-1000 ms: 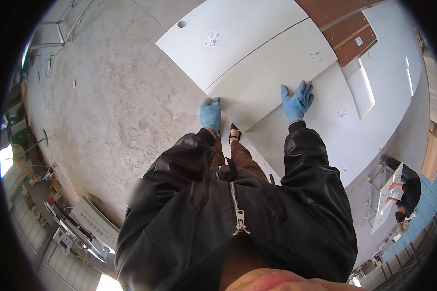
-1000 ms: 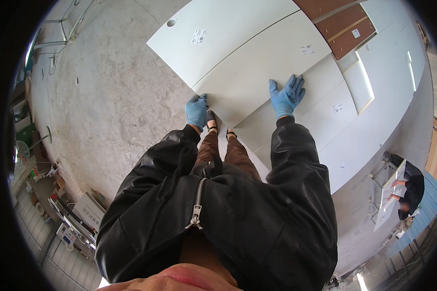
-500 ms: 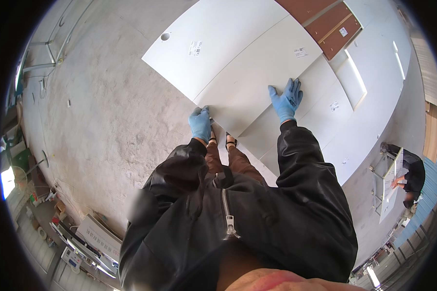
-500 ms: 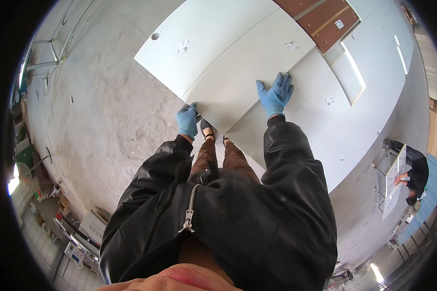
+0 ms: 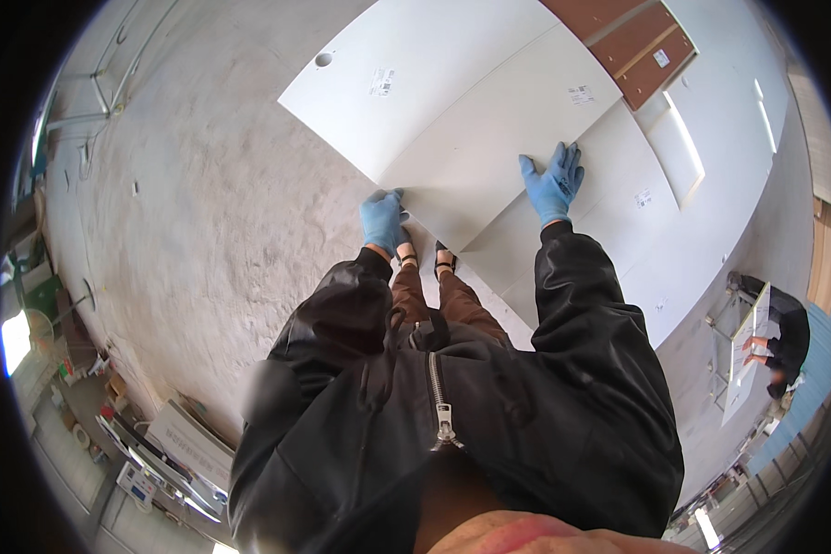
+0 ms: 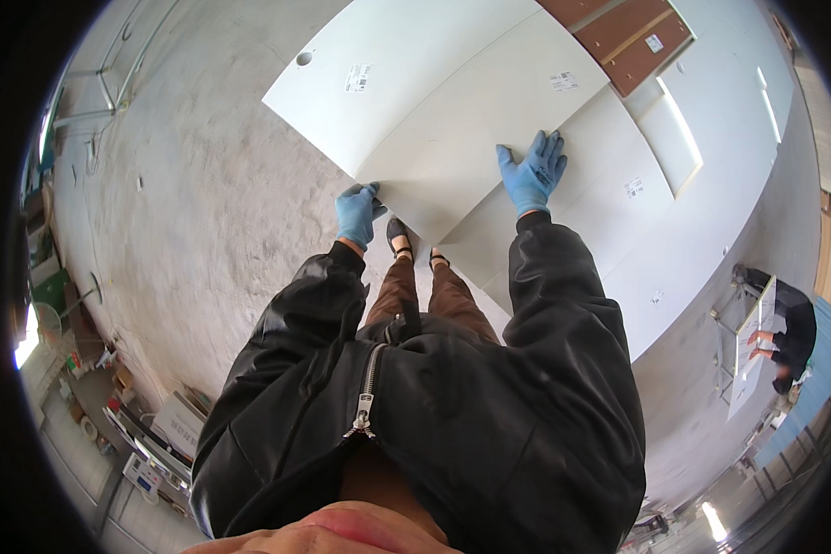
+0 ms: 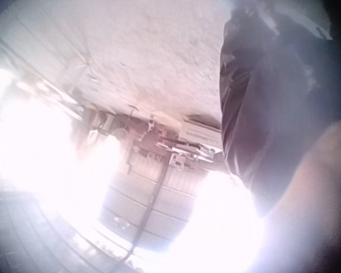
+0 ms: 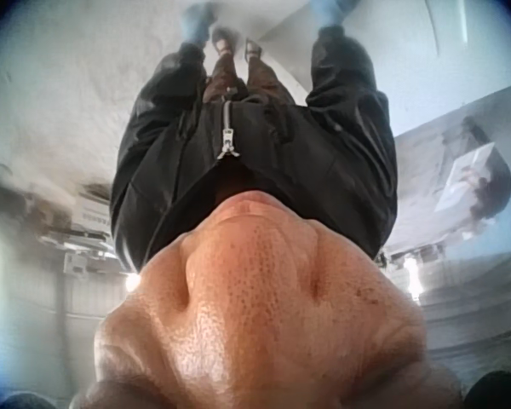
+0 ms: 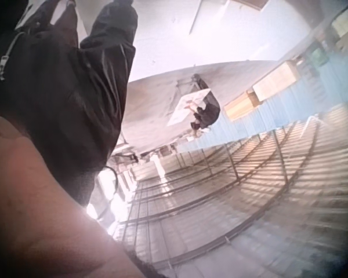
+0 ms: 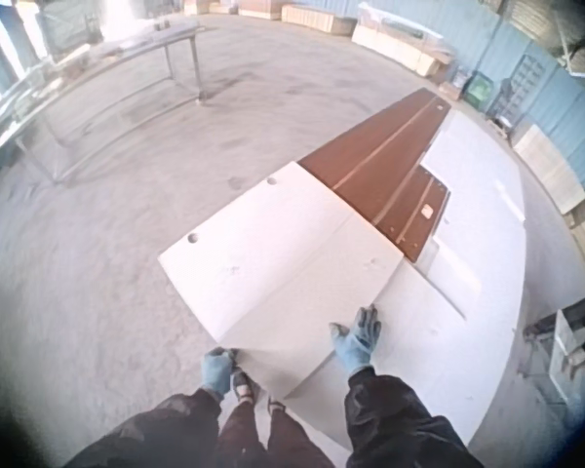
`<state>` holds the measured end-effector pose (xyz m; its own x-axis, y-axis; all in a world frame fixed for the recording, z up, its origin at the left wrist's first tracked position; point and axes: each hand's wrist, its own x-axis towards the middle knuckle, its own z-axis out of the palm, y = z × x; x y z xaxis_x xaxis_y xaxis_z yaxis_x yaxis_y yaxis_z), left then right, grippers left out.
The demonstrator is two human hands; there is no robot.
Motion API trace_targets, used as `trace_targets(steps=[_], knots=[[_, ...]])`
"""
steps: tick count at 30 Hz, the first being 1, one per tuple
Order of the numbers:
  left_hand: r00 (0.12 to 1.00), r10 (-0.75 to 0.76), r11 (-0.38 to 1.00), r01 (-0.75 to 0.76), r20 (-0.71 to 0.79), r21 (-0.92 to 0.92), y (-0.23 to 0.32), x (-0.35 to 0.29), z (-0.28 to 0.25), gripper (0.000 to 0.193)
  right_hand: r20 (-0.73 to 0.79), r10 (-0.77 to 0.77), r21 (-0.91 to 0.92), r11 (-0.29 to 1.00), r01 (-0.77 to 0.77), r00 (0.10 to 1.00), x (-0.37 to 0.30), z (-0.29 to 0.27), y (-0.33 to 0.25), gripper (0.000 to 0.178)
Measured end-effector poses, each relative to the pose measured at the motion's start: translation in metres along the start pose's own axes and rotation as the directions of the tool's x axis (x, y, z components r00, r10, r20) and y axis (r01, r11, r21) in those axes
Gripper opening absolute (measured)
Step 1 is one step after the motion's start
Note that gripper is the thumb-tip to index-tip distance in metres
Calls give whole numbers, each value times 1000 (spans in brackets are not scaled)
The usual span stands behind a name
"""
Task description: The person assembles flat-pack furniture components by hand. They pick up white and brown panels, align them on a workbench, and stack them in sequence. The person also handles a small wooden strip and applies a yellow adhesive pad to it.
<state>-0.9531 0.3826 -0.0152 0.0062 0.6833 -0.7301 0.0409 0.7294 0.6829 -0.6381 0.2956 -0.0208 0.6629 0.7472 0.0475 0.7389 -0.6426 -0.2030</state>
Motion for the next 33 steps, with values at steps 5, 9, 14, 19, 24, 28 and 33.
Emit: trace_targets(steps=[5,9,14,19,24,28,33], knots=[[1000,8,1000,-8,19,-3,1,-2,0,19,-52,25,58,998,-22,998,-1,3,3,92],[999,29,999,-31,28,43,2,-5,0,17,-89,18,46,999,-14,996,-1,1,2,93],[999,17,996,-21,39,90,-1,-2,-2,18,-48,37,105,994,-32,998,-3,-14,-2,89],[999,-32,988,29,14,152,4,-1,-9,27,-224,31,181,983,10,974,-35,-56,-2,74],[929,339,918,-361,149,164,3,-11,-25,17,-358,51,221,975,32,932,-130,-104,12,63],[726,559,618,-687,401,383,-24,-47,-29,31,-321,195,238,964,-120,927,-238,-122,17,59],[629,190,660,-650,754,377,-42,-123,-11,48,-256,412,333,887,-320,875,-358,-123,3,56]])
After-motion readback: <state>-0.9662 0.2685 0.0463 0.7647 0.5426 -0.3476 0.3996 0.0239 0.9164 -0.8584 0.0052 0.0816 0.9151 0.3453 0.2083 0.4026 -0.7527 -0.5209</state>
